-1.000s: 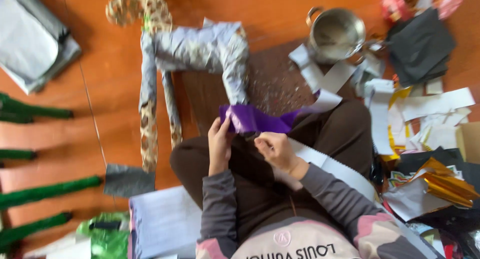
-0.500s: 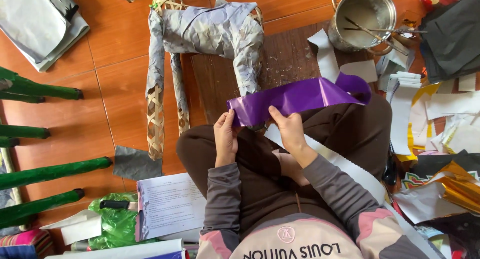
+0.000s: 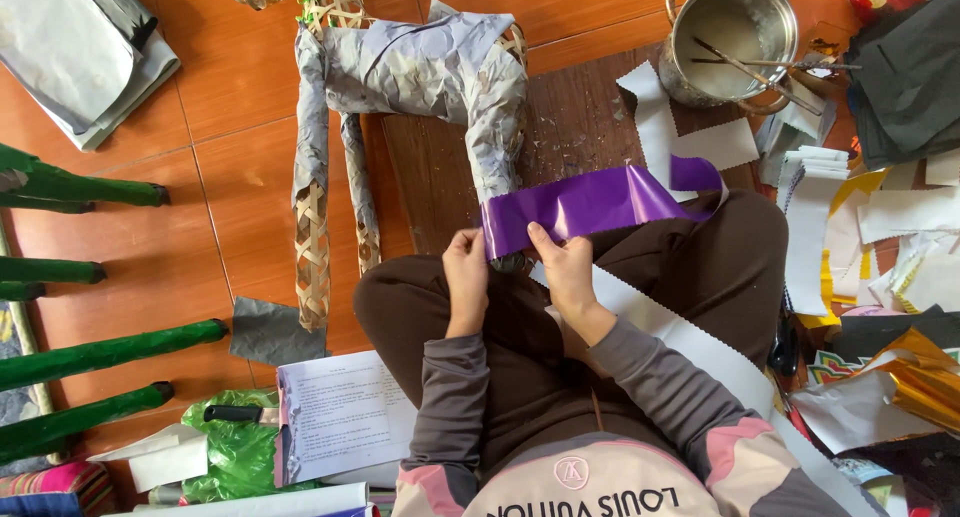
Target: Decorating a paper-mache giraffe by cutting paper strips and wrapping purple film around its legs
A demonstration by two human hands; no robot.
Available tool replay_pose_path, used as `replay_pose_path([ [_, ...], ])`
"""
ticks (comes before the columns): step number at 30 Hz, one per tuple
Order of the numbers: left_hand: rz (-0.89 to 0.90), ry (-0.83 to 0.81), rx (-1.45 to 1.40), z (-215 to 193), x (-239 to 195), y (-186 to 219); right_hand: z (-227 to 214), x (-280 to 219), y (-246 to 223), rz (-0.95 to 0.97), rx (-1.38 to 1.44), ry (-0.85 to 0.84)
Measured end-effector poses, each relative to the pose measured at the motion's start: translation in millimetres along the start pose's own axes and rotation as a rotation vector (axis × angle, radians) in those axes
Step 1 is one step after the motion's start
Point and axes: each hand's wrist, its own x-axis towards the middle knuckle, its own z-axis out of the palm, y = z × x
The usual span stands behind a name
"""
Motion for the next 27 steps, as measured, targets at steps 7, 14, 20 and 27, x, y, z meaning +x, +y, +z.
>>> replay_pose_path([
  [7,0.474,-0.030,0.329,-3.0,-25.4,43.9,0.1,-5.6,-17.0,0.002,-0.025,-0.002],
  [14,0.014,-0.361,0.368,16.0,-54.5,118.1,9.3,-3.8,-24.3,0.013,-0.020,0.022],
  [20,-0.051,-0.300,0.151,21.5,-27.9,74.5,20.3,-0.8,-80.0,0.121,0.088,0.060],
  [27,-0.183,-0.289,-0.054,20.6,-30.2,79.6,-117.6,100.7,-99.1,-0.067,-0.356,0.350],
])
